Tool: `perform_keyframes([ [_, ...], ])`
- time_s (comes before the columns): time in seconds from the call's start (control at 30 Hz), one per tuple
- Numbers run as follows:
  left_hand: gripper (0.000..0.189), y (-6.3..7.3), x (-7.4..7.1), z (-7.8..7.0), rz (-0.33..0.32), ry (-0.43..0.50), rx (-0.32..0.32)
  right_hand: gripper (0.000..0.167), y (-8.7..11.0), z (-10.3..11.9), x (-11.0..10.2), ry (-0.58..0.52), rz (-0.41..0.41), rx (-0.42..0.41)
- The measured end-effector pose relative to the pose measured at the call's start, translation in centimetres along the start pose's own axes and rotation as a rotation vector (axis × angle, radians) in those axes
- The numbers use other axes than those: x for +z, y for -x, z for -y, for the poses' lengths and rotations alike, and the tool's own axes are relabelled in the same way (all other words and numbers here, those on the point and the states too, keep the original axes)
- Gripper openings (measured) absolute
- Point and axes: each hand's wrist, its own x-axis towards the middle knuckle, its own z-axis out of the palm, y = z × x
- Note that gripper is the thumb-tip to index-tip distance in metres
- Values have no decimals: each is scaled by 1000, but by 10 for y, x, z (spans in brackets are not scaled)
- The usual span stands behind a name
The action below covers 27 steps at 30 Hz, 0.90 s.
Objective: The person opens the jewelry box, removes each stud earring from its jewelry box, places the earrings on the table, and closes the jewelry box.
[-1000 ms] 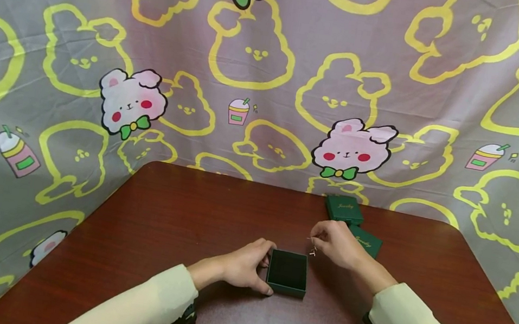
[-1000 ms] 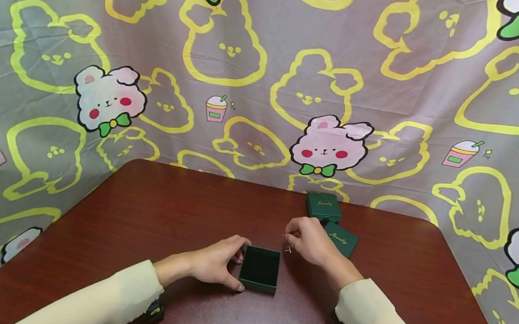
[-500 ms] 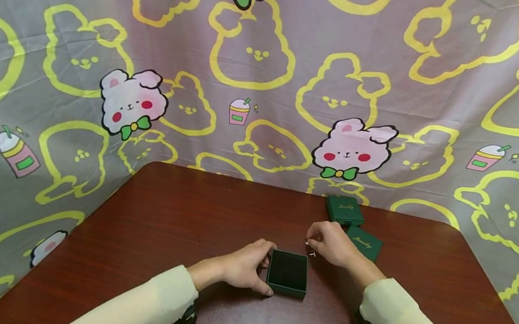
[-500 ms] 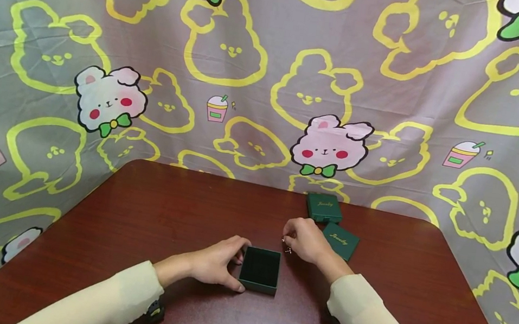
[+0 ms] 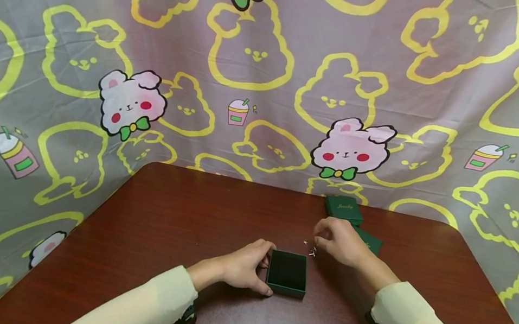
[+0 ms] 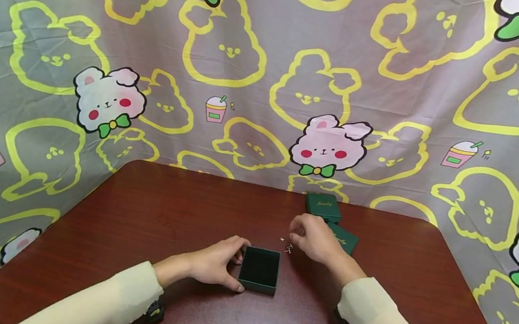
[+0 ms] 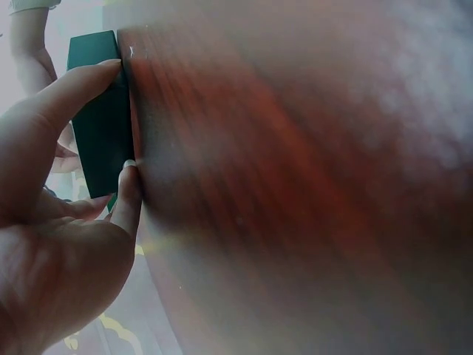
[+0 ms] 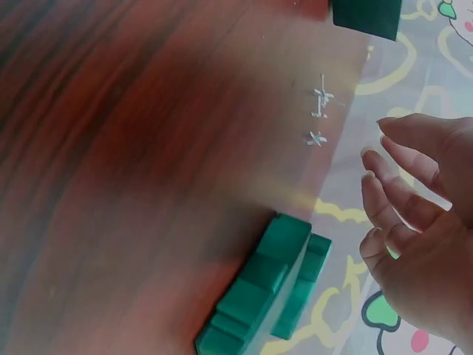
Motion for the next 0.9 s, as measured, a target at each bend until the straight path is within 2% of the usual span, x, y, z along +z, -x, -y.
perform_keyframes([
  [0.33, 85, 0, -1, -1, 1, -2, 4, 19, 10, -1, -15, 64, -2, 31],
  [0.63, 84, 0, 0, -1, 8, -1, -5, 25, 20, -13, -22, 192, -30, 14],
  [0.9, 86, -1, 0, 1, 8, -7, 0, 52, 32, -27, -31, 220, -10, 84],
])
